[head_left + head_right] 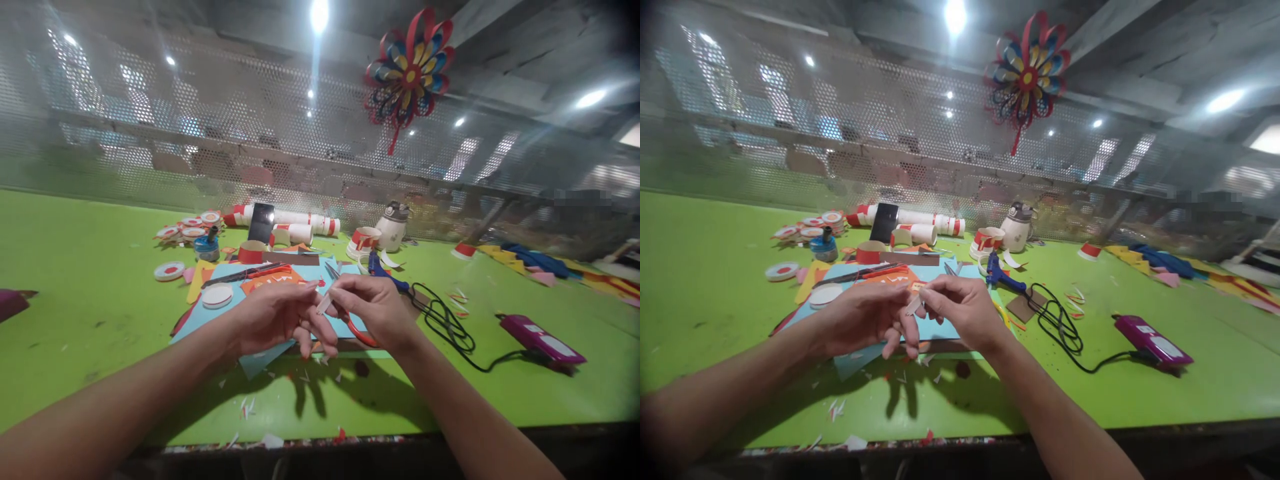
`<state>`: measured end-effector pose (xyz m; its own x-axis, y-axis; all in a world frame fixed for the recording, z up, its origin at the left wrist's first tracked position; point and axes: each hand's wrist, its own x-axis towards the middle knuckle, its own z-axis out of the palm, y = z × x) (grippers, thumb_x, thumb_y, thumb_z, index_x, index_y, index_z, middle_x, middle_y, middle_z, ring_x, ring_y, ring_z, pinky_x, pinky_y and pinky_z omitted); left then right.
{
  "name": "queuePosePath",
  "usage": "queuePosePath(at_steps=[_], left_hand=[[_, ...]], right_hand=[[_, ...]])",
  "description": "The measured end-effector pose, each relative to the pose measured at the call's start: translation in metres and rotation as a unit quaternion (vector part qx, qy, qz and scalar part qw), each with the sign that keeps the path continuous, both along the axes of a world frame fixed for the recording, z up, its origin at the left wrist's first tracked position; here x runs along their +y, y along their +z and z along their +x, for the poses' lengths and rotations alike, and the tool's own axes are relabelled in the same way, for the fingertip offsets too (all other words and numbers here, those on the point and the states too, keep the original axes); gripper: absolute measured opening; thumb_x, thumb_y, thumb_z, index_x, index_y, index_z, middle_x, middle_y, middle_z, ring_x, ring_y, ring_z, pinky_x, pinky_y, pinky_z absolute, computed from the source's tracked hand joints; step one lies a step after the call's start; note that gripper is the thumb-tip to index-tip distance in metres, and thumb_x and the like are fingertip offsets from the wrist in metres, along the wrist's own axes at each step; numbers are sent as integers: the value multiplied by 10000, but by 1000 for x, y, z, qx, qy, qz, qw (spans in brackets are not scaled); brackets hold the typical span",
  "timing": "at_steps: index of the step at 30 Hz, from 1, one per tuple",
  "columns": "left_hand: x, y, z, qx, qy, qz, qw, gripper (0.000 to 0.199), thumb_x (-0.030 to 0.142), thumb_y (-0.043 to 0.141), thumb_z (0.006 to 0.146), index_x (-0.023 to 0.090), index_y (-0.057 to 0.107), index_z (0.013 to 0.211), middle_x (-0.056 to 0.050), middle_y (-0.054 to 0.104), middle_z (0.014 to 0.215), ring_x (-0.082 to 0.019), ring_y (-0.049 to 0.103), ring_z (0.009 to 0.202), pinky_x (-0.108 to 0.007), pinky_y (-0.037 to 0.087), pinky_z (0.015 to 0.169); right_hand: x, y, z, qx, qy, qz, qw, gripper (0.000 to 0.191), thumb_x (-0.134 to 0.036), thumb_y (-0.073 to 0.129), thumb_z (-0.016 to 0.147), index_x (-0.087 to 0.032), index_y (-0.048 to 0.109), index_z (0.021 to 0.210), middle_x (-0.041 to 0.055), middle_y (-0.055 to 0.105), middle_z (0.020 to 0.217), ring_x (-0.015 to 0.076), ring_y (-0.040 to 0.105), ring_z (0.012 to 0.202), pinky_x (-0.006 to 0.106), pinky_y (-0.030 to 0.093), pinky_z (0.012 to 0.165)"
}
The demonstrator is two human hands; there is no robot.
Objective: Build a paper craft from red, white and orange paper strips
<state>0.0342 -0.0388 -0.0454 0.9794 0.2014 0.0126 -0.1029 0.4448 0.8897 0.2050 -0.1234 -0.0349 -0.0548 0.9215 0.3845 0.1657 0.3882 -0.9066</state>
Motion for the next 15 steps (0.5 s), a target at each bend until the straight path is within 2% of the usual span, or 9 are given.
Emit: queuePosePath(at_steps=[4, 8, 12, 15], left_hand=[[-1, 1, 2, 8, 24, 52, 998, 418, 441, 428, 912, 90, 652, 882, -169, 721, 781, -240, 698, 711, -254, 482, 517], [-4, 3, 3, 17, 139, 131, 982, 421, 478, 467, 891, 107, 646, 803, -151, 704, 810, -217, 666, 724, -291, 488, 603], [-6, 3, 5, 25, 230, 294, 927, 338, 431, 574, 834, 111, 670, 778, -93, 663, 758, -187, 624, 709, -284, 484, 618], [-8, -1, 6, 41, 283, 378, 880, 298, 403, 570, 835, 127, 658, 763, -60, 641, 695, -162, 601, 645, -267, 475, 585]], right_hand=[[4, -7, 1, 23, -25, 5, 999, 196, -324, 639, 831, -150, 669, 747, -3, 591, 601, 90, 485, 530, 239, 406, 505], [5, -9, 1, 13, -80, 5, 997, 213, -335, 640, 825, -145, 652, 729, -16, 557, 564, 85, 462, 493, 236, 388, 486], [5, -10, -4, -15, -121, 4, 993, 231, -352, 634, 815, -146, 635, 711, -20, 544, 546, 88, 459, 484, 234, 382, 478], [6, -14, -11, -24, -151, 11, 988, 226, -346, 621, 820, -152, 627, 703, -23, 538, 541, 90, 457, 487, 232, 382, 485]])
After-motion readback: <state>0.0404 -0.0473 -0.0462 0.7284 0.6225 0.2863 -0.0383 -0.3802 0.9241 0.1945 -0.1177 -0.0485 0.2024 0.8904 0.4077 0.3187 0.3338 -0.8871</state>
